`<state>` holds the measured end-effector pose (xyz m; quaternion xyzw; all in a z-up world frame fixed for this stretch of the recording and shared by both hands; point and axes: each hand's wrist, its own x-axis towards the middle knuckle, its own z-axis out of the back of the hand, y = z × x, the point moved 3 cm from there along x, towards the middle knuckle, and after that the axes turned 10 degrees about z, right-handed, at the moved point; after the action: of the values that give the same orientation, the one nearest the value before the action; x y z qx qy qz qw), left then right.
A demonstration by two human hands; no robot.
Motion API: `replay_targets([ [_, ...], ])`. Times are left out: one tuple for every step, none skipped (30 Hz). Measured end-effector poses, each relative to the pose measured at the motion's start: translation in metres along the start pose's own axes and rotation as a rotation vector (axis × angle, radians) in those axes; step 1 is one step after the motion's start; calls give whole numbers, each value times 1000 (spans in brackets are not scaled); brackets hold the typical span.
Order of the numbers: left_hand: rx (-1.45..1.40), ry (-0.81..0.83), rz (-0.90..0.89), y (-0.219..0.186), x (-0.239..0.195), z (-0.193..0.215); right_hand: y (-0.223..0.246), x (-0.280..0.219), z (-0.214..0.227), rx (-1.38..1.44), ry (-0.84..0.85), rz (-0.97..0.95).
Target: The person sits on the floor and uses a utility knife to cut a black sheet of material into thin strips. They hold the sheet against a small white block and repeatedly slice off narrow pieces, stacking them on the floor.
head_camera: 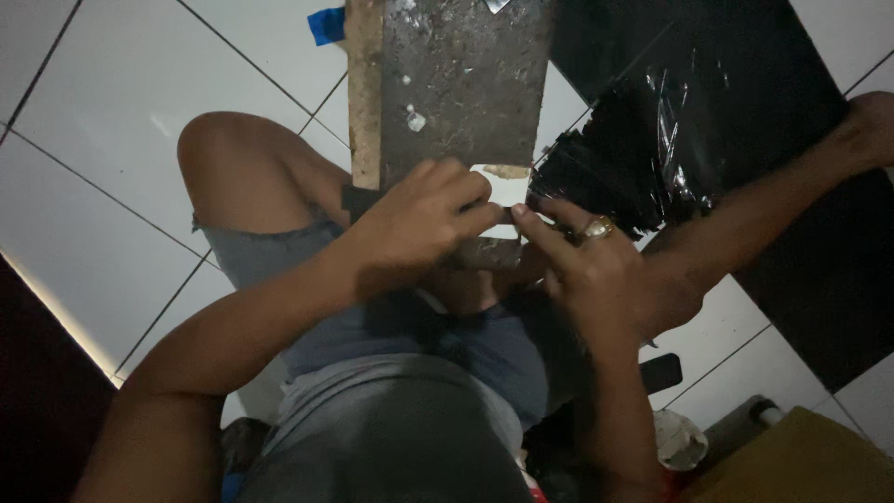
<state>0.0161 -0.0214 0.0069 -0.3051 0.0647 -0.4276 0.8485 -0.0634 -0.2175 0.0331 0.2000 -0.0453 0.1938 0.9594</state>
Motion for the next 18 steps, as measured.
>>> replay_targets([
  [-19,2,-12,-1,1,1,-2,-2,-2,19,0,-33],
  [-40,6,-26,-1,4,2,-6,-5,-6,219,-87,-193],
  [-64,-25,-18,-3,7,2,-8,-7,-15,419,-175,-352],
  [-87,-58,-5,-6,8,1,-9,-9,-25,622,-259,-506],
  [-110,-91,9,-9,9,-1,-8,-8,-36,682,-296,-563],
  [-140,-89,30,-11,10,-3,-8,-7,-47,742,-335,-621],
  [-171,-87,52,-14,11,-6,-8,-7,-57,802,-375,-679],
  [-201,-84,75,-14,12,-7,-7,-5,-65,816,-435,-691],
  [-166,-70,75,-14,13,-8,-6,-2,-72,829,-496,-703],
  [-131,-58,76,-13,14,-9,-6,-1,-76,842,-556,-714],
  [-96,-45,77,-11,14,-10,-7,-1,-78,876,-557,-731],
  [-127,-37,83,-9,12,-10,-8,-2,-79,910,-556,-749],
  [-157,-28,89,-6,10,-9,-10,-2,-81,944,-555,-768],
  [-190,-16,97,-4,7,-9,-11,-3,-82,937,-544,-797],
  [-170,-12,99,-1,5,-9,-14,-4,-83,929,-532,-827],
  [-150,-8,98,1,4,-8,-17,-5,-85,921,-524,-857],
  [-130,-3,96,3,3,-8,-19,-6,-84,898,-504,-841],
  [-143,7,102,4,2,-9,-21,-6,-84,874,-484,-823],
])
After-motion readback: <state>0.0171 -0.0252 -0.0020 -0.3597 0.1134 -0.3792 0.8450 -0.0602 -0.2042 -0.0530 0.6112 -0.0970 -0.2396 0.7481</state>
